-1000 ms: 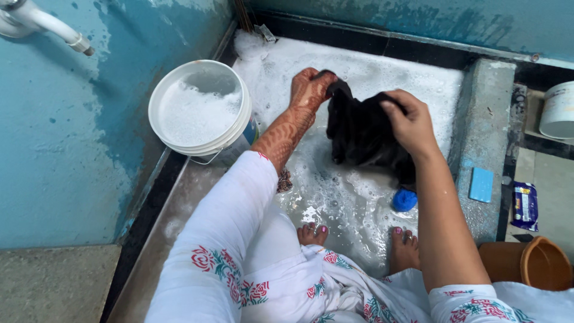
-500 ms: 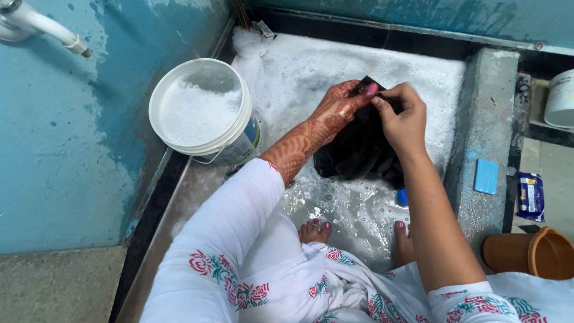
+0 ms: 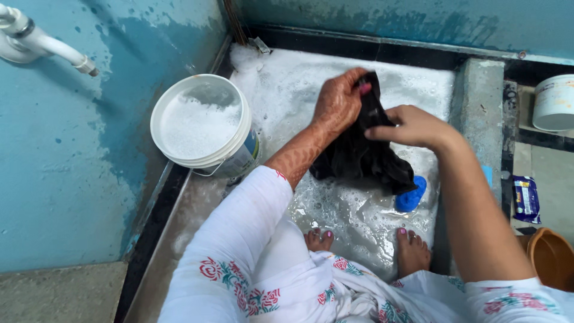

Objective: The person washes a plaid shirt and black pants by hand, using a scrub brush and soap on the floor next to a bucket of soapy water, and then rinsing them in a basin.

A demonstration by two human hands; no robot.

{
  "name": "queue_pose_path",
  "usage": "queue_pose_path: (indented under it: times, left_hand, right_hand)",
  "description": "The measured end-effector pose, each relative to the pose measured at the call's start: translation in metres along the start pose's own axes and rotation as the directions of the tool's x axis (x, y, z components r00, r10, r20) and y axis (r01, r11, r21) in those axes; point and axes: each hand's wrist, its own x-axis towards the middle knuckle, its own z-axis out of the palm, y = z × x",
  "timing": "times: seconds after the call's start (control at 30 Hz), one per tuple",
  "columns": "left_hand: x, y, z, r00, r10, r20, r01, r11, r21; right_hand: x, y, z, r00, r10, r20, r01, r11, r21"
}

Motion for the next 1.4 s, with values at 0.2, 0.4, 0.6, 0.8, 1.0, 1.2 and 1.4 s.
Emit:
queue_pose_path:
  times: [0.2,0.4,0.6,0.8,1.0,1.2,1.4]
  left_hand:
    - [0.024,0.015,-0.038,0.970,0.171,-0.171,-0.177,0.984,-0.020]
    - [0.028,0.017,-0.058,0.929,0.221,-0.297,-0.182,0.971,0.156]
    - [0.025,-0.003,-0.093,0.915,0.054,-0.399,0.031,0.978,0.205]
    - [0.028,-0.023,-0.133,0.821,0.089,-0.564,0.063,0.968,0.244]
    - [0.021,-0.026,-0.162,0.766,0.166,-0.621,0.109,0.918,0.381]
    - [0.011,-0.033,-0.176,0.818,-0.031,-0.574,0.154,0.974,0.167]
    - [0.002,-0.063,-0.147,0.911,-0.259,-0.322,0.185,0.952,-0.243]
  right_hand:
    - [-0.004,-0.010,0.007,0.962,-0.230,0.144,0.260,0.935,-0.241]
    - [0.031,0.052,0.058,0.963,-0.231,0.142,0.218,0.971,0.100]
    - [0.038,0.057,0.048,0.986,-0.163,0.025,0.149,0.816,-0.558]
    - [0.031,0.009,-0.013,0.909,-0.408,-0.088,0.221,0.650,-0.727]
    - [0.011,-0.047,-0.045,0.848,-0.519,-0.103,0.217,0.519,-0.827]
    - [-0.006,-0.068,-0.037,0.693,-0.719,-0.044,0.302,0.345,-0.889]
    - [0.003,-0.071,0.018,0.958,-0.027,0.284,0.221,0.699,-0.680]
